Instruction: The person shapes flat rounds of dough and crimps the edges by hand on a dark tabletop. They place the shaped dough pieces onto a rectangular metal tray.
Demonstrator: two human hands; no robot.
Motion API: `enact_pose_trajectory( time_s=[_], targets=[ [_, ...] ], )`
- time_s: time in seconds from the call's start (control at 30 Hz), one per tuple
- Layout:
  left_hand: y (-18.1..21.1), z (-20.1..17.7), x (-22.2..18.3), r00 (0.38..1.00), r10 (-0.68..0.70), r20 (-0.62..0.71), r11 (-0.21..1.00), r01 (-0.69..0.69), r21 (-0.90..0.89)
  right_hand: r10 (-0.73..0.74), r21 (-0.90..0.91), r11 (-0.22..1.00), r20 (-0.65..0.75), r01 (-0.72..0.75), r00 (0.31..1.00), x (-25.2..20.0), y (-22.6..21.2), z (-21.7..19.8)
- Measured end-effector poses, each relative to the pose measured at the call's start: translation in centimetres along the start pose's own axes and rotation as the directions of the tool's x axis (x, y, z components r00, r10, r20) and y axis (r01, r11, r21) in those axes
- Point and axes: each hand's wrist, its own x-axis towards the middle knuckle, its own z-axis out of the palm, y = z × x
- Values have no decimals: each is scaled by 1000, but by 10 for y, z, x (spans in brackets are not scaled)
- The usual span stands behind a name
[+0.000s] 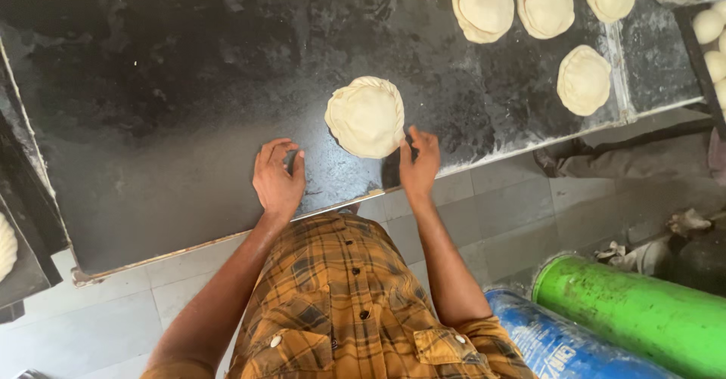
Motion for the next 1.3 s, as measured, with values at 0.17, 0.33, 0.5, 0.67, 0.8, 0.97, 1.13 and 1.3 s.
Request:
enact_pose_trajectory(
  time_s=[0.17, 0.33, 0.5, 0.67, 0.8, 0.97, 1.13, 1.3],
  targets=[
    [-3, 1, 1, 1000, 27, 2, 1000, -27, -14, 205, 62, 976, 62, -208, 977, 15, 9, 16],
    [-2, -1, 1, 1000, 29, 9, 999, -29, -46, -76, -204, 975, 50, 84, 996, 0, -29, 8],
    [0, -4, 1, 999, 7, 34, 998, -5, -63, -217, -514, 814, 162, 270, 963, -23, -63, -2],
    [-3, -6, 3, 998, 35, 43, 995, -31, -99, 31, 11, 999, 9, -31, 999, -5, -29, -4],
    [-5, -5, 2, 998, 42, 48, 991, -36, -127, 96, -49, 994, -12, -97, 995, -8, -8, 19],
    [-4, -7, 3, 996, 51, 68, 988, -41, -148, 198, -35, 979, -46, -199, 979, -3, -19, 21],
    [-6, -10, 1, 995, 62, 75, 988, -50, -148, -204, -643, 746, 32, 176, 978, -42, -80, 20],
    [-6, -9, 2, 994, 88, 62, 984, -77, -158, -78, -171, 983, -75, 64, 994, -29, -62, 1]
  ],
)
